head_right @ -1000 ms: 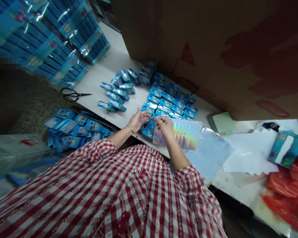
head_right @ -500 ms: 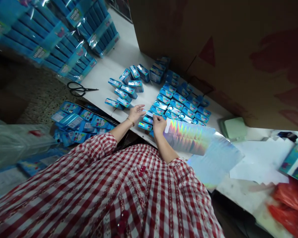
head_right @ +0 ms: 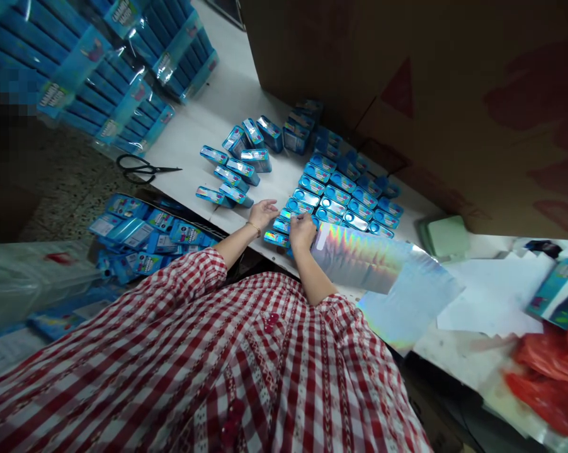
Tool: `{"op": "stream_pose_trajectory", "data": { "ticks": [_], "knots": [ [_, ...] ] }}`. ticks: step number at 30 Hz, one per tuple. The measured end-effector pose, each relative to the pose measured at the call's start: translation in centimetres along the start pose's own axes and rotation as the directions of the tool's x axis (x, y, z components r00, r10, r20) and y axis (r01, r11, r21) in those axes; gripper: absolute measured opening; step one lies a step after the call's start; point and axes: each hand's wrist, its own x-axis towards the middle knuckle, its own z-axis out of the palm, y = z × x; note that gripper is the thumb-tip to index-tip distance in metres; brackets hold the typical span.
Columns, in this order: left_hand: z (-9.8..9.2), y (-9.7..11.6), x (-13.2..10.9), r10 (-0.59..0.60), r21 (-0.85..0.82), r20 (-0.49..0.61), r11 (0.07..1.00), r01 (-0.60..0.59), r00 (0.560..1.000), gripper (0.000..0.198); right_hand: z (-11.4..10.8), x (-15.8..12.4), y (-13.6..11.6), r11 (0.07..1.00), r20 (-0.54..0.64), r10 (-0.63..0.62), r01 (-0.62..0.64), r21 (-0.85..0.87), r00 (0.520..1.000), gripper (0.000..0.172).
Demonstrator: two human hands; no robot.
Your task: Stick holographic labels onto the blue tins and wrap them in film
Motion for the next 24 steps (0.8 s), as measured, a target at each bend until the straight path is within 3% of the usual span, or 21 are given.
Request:
{"op": "stream_pose_trajectory", "data": {
  "ticks": [3, 5, 8, 10, 13, 16, 17, 19, 22, 24],
  "knots": [
    [-0.1, -0.4, 0.2, 0.015, 0.078, -0.001, 0.997, -0.015, 1.0, 0.03, -0.7, -0.6, -0.2, 0.982, 0.031, -0.1, 0.104, -0.158, 0.994, 0.034],
    [-0.5, -0.3, 0.4, 0.039, 0.154, 0.068, 0.987, -0.049, 0.997, 0.019, -1.0, -1.3, -0.4, 0.924, 0.134, -0.201, 0.233, -0.304, 0.97, 0.037],
    [-1.4, 0.7, 0.6, 0.122, 0.328, 0.187, 0.928, -0.179, 0.975, 0.022, -1.5, -2.6, -1.1, 0.8, 0.322, -0.221, 0.36, -0.48, 0.921, 0.046],
    [-1.5, 1.7, 0.2, 0.242, 0.431, 0.182, 0.852, -0.299, 0.953, 0.025, -2.4, -3.3, -1.5, 0.75, 0.384, -0.241, 0.422, -0.509, 0.891, 0.047],
    [0.1, 2.9, -1.6, 0.438, 0.469, 0.229, 0.733, -0.493, 0.869, 0.026, -5.2, -3.5, -0.7, 0.72, 0.301, -0.418, 0.515, -0.465, 0.857, 0.043],
    [3.8, 3.0, -3.8, 0.435, 0.376, 0.442, 0.703, -0.603, 0.784, 0.03, -8.6, -2.0, 2.5, 0.73, 0.037, -0.544, 0.495, -0.471, 0.838, 0.04],
    [5.2, 2.8, -4.3, 0.387, 0.357, 0.498, 0.724, -0.59, 0.776, 0.03, -9.5, -1.2, 3.9, 0.731, -0.021, -0.557, 0.478, -0.487, 0.83, 0.038],
    [7.7, 2.1, -5.0, 0.272, 0.362, 0.551, 0.774, -0.52, 0.789, 0.021, -10.5, 0.5, 6.5, 0.678, 0.016, -0.604, 0.524, -0.516, 0.797, 0.035],
    [10.0, 1.0, -5.3, 0.106, 0.361, 0.504, 0.876, -0.321, 0.857, 0.024, -10.3, 2.2, 9.5, 0.568, 0.174, -0.658, 0.635, -0.524, 0.732, 0.034],
    [10.6, 0.6, -5.4, 0.023, 0.299, 0.458, 0.937, -0.179, 0.889, 0.024, -9.6, 2.3, 10.7, 0.541, 0.197, -0.677, 0.662, -0.519, 0.709, 0.035]
  ]
}}
